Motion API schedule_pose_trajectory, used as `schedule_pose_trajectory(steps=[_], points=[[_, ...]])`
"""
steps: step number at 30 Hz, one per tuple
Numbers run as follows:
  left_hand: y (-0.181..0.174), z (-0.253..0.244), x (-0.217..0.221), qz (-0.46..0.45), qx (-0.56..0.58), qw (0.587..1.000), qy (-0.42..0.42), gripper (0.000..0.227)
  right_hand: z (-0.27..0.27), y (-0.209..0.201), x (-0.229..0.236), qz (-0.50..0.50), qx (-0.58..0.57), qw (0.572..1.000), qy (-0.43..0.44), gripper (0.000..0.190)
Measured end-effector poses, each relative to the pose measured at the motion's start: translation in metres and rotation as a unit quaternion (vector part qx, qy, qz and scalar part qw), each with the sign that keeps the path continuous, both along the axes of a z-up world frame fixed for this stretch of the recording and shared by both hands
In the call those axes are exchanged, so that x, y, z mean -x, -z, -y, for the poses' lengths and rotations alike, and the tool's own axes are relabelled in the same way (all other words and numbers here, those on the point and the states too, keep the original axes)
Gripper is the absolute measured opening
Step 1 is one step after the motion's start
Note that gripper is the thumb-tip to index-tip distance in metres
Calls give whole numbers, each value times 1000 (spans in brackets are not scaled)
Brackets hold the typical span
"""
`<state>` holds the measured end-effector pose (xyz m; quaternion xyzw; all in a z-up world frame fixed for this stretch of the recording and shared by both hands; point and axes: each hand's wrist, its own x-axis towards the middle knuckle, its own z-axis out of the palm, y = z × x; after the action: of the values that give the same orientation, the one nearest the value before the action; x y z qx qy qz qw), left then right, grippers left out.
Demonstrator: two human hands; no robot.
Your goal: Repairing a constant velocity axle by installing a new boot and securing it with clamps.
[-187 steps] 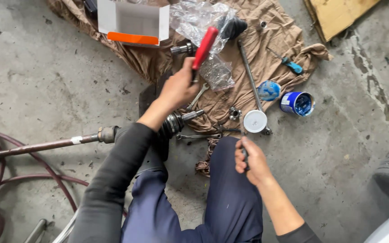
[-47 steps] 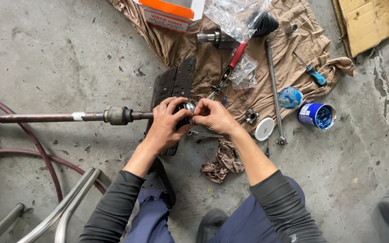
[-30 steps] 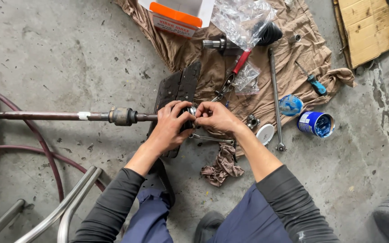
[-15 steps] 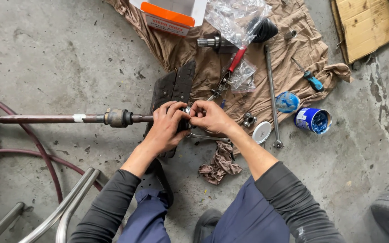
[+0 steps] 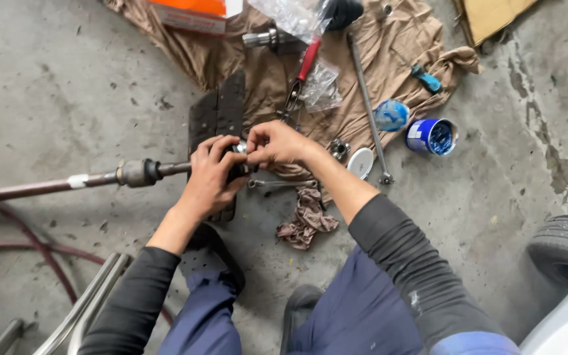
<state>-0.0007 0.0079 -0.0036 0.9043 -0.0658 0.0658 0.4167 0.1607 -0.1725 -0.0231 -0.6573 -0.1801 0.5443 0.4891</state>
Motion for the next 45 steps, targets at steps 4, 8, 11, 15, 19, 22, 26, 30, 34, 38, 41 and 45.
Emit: schedule_pose_trajectory(steps=[4,8,11,15,19,22,26,30,34,38,41,45], points=[[0,-2,5,6,-20,1000,0,51,4,5,5,27,-17,999,-1,22],[-1,-1,0,17,-29,999,15,48,6,2,9,47,-13,998,30,23],[-1,-5,3,29,-44,998,18,48,10,9,10,113,-49,992,22,25],[6,-11,-11,61,-74,994,48,45,61,2,11,118,-31,990,69,25],[2,-17,-3,49,-121,989,64,45,160,24,47,374,184,909,-2,25],[0,-19,-12,63,-136,985,83,52,191,28,72,566,307,762,-64,47],[-10,-19,-6,20,-88,993,81,69,186,15,92,562,407,706,-146,92],[-19,-15,-8,-37,-98,992,64,68,172,-7,99,507,476,694,-185,80],[8,-18,-17,-97,-52,994,24,56,175,33,110,469,512,705,-145,84],[-3,-13,-9,-95,-32,995,7,62,201,71,105,495,467,719,-140,57],[5,-7,9,-6,-69,997,40,71,242,141,89,415,384,816,-117,45],[19,-28,-20,139,-109,981,74,74,258,152,78,63,190,977,-72,37]])
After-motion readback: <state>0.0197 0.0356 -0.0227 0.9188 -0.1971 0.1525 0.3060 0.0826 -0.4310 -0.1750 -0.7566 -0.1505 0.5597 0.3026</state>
